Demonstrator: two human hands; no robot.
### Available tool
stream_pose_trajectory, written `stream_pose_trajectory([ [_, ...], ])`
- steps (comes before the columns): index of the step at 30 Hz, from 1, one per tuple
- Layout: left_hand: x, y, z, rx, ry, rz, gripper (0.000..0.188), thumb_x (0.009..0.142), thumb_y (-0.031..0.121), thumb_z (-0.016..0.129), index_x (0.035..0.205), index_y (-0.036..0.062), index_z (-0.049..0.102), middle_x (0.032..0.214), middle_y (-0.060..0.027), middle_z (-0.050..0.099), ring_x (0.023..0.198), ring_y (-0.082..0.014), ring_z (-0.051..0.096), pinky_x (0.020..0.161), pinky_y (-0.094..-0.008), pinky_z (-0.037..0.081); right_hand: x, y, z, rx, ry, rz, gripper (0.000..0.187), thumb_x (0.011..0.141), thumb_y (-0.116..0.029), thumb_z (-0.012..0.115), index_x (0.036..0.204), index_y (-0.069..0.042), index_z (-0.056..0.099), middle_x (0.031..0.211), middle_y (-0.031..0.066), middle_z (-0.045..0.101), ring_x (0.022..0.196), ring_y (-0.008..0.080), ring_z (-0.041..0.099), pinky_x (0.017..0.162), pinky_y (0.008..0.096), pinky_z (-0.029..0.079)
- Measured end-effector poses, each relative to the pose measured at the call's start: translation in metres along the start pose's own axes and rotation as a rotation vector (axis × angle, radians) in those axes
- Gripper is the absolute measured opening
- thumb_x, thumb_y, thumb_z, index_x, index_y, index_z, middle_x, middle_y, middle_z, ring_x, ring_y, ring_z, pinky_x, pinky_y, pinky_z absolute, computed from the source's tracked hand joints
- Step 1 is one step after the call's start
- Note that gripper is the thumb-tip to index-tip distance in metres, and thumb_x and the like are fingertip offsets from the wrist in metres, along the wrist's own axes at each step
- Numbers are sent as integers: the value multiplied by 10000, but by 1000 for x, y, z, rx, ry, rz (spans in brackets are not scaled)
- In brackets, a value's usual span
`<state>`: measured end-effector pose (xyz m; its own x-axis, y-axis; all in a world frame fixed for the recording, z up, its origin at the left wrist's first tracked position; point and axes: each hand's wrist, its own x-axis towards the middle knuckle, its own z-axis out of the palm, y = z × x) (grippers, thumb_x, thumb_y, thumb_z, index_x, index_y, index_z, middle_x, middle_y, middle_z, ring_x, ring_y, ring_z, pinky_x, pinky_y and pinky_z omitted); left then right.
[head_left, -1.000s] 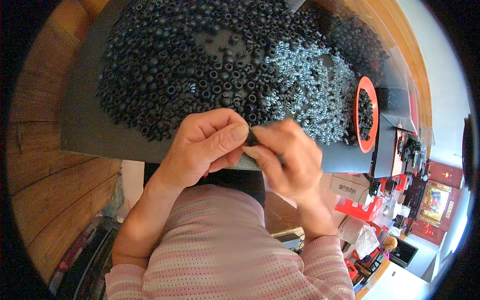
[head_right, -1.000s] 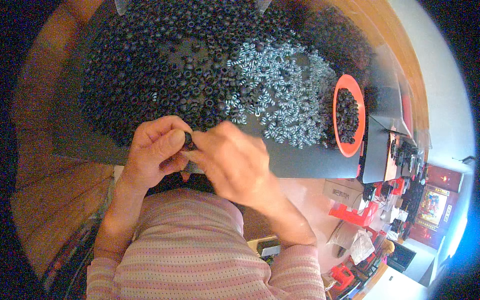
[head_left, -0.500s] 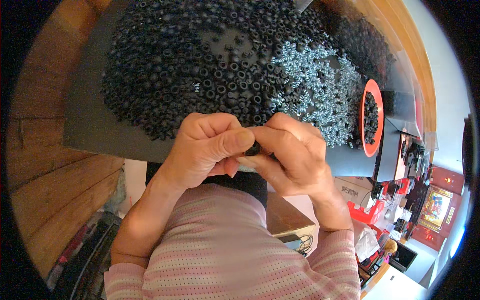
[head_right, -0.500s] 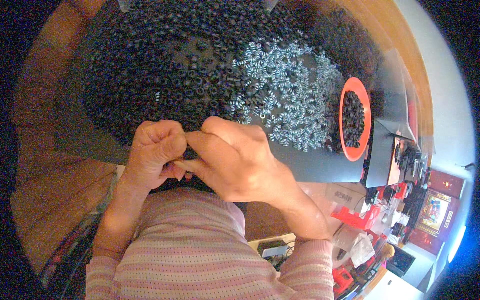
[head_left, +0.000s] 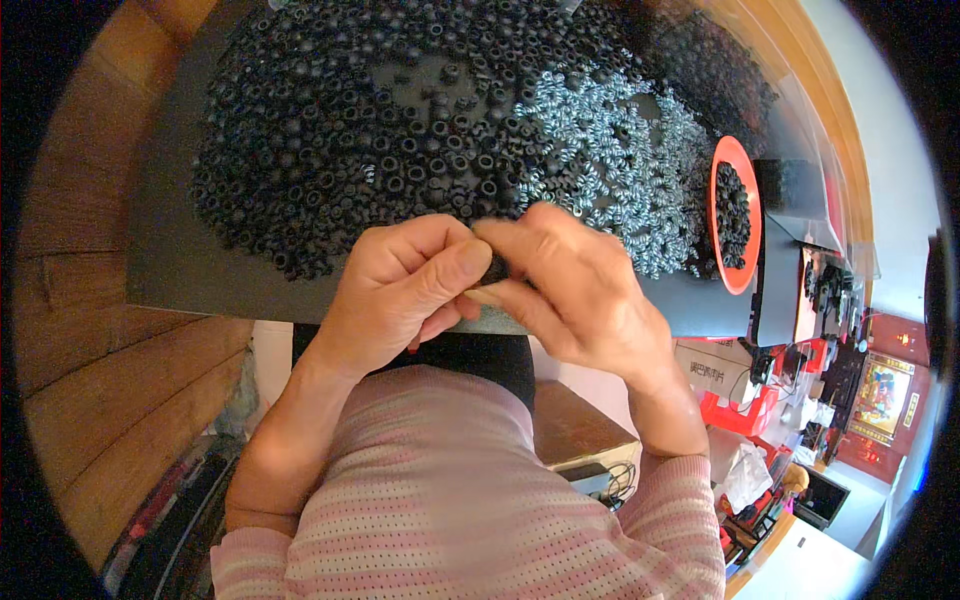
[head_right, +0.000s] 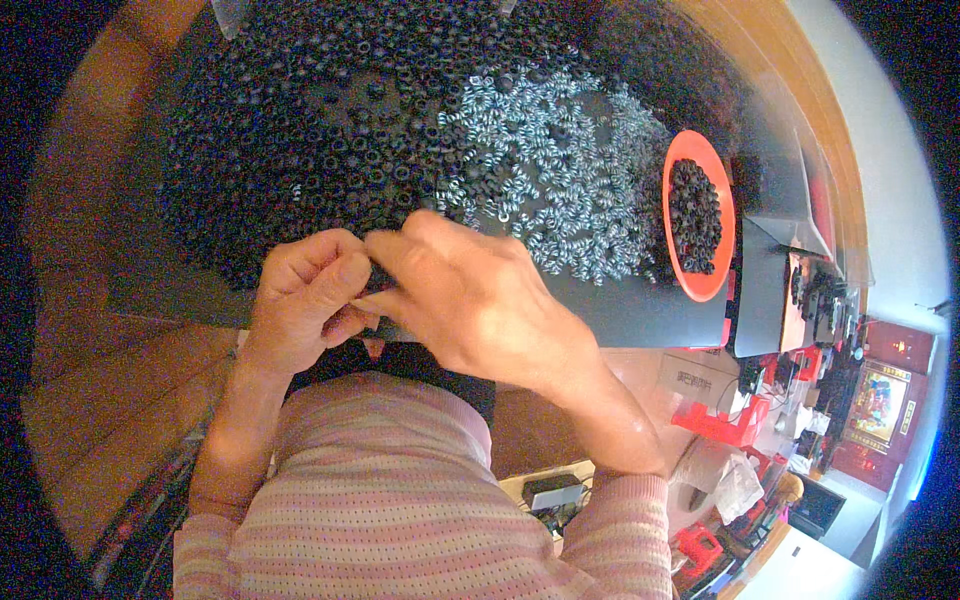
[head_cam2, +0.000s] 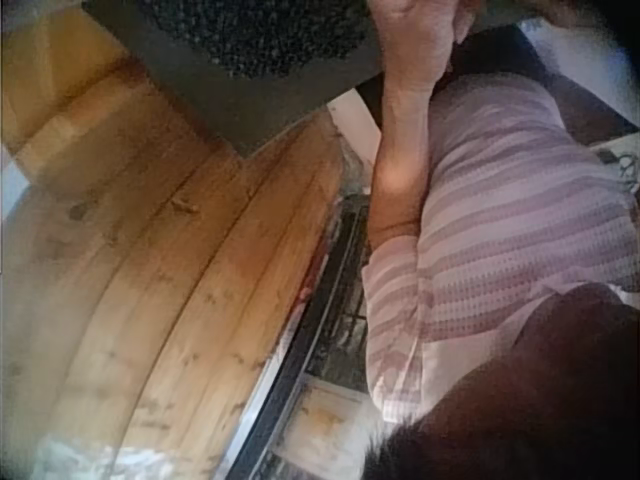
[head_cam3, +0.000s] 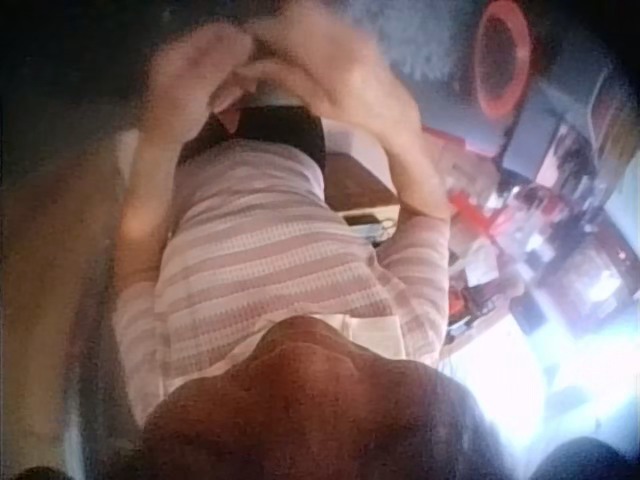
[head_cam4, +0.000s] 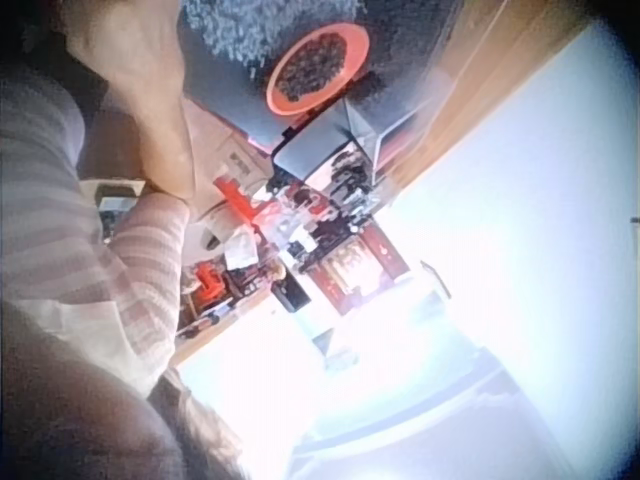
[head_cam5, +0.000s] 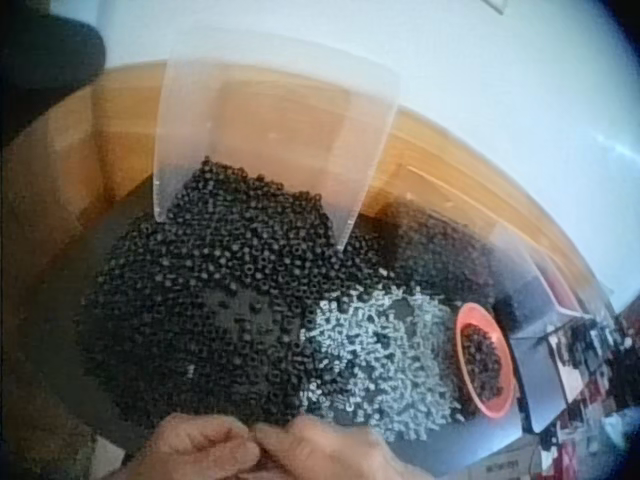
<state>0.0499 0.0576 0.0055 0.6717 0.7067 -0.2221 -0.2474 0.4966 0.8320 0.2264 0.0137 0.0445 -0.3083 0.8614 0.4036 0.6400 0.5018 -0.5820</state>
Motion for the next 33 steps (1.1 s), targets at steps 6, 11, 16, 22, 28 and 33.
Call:
stream_pose_trajectory([
  [6,2,-1,-4,147,-44,-21,306,925,284,594,740,42,562,606,-50,583,402,-39,435,339,-177,306,-2,-2,0,-127,45,-106,227,703,-141,704,845,-6,589,681,78,461,561,246,544,470,361,455],
  [11,-2,-8,-9,2,-74,153,323,932,270,579,724,26,540,638,-82,601,421,-88,509,336,-191,327,-3,-3,9,-44,104,-225,189,726,-153,665,802,-9,570,667,76,447,562,244,535,455,354,441],
  [16,1,-8,-5,77,-194,182,406,971,310,499,696,11,508,602,-64,553,401,-44,370,371,-188,352,-29,10,-25,-420,269,-251,260,721,-186,744,882,-11,638,769,79,592,561,230,549,472,336,422],
  [22,0,-8,-10,108,-168,226,367,989,251,467,719,11,532,608,-53,562,416,-20,365,373,-175,299,-66,58,-117,-348,568,684,246,841,-176,697,972,31,669,756,-6,612,695,43,512,614,192,405],
  [28,-1,-9,-8,110,-136,159,327,981,226,486,737,21,557,601,-21,558,429,-16,379,389,-177,324,-84,101,-157,-185,549,807,286,900,-165,605,1117,20,625,839,31,655,645,53,524,549,190,407],
  [33,-4,-5,-5,178,-103,138,318,967,244,514,736,33,570,599,0,547,456,-14,413,403,-181,347,-32,68,-112,-17,484,637,249,927,-124,568,1118,30,617,905,56,663,669,74,553,562,212,440],
])
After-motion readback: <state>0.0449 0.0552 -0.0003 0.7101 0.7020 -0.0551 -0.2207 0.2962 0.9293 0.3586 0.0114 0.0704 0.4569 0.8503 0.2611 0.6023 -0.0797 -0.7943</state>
